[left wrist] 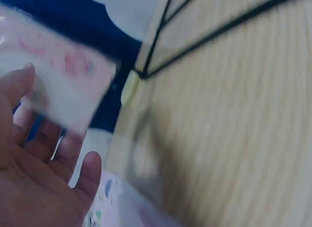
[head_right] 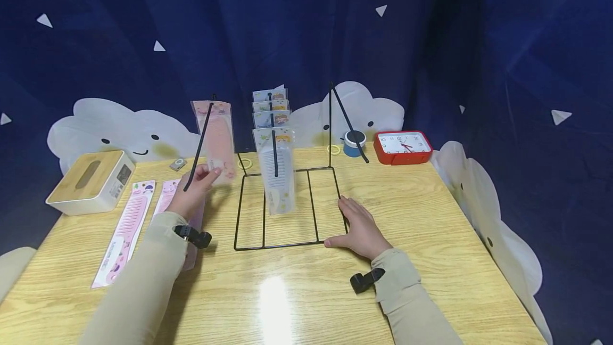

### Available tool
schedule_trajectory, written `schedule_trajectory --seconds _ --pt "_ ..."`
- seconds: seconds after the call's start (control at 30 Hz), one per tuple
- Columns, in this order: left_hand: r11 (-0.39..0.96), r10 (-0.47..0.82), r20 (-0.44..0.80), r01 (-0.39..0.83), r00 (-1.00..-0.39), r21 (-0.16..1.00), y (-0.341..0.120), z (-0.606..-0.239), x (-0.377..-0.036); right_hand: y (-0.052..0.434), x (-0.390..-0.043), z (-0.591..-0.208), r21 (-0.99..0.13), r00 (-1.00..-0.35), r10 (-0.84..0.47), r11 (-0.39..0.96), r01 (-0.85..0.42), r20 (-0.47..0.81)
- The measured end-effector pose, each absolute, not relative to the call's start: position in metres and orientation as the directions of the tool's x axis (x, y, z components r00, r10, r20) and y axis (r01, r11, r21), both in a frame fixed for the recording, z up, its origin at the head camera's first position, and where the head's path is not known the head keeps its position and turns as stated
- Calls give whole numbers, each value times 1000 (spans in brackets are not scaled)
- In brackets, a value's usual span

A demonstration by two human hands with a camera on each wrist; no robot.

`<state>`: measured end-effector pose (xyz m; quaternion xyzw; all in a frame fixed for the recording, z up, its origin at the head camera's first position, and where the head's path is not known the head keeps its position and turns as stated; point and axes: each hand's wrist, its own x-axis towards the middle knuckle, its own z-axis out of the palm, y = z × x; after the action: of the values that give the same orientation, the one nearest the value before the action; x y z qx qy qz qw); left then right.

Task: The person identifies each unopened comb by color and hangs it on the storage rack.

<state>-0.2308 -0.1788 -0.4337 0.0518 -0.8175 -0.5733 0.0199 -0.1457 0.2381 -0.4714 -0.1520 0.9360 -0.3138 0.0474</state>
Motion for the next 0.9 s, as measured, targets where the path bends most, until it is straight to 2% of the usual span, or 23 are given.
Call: schedule_trajectory --seconds 0.1,0.47,0.7,0.9 --pt "351 -122 -42 -83 -992 933 -191 -440 -232 238 -145 -471 -601 -950 -313 758 -253 5" --pt "561 -157 -92 -166 -983 811 -227 -451 -229 238 -146 -470 -604 -950 -311 758 -244 -6" --pt "754 -128 -145 -191 -981 628 -224 -446 -230 239 -146 -471 -605 -950 -312 756 -249 1" --pt "829 -123 -168 -194 -978 524 -219 -440 -224 238 -146 -471 -608 -951 -310 755 -248 3"
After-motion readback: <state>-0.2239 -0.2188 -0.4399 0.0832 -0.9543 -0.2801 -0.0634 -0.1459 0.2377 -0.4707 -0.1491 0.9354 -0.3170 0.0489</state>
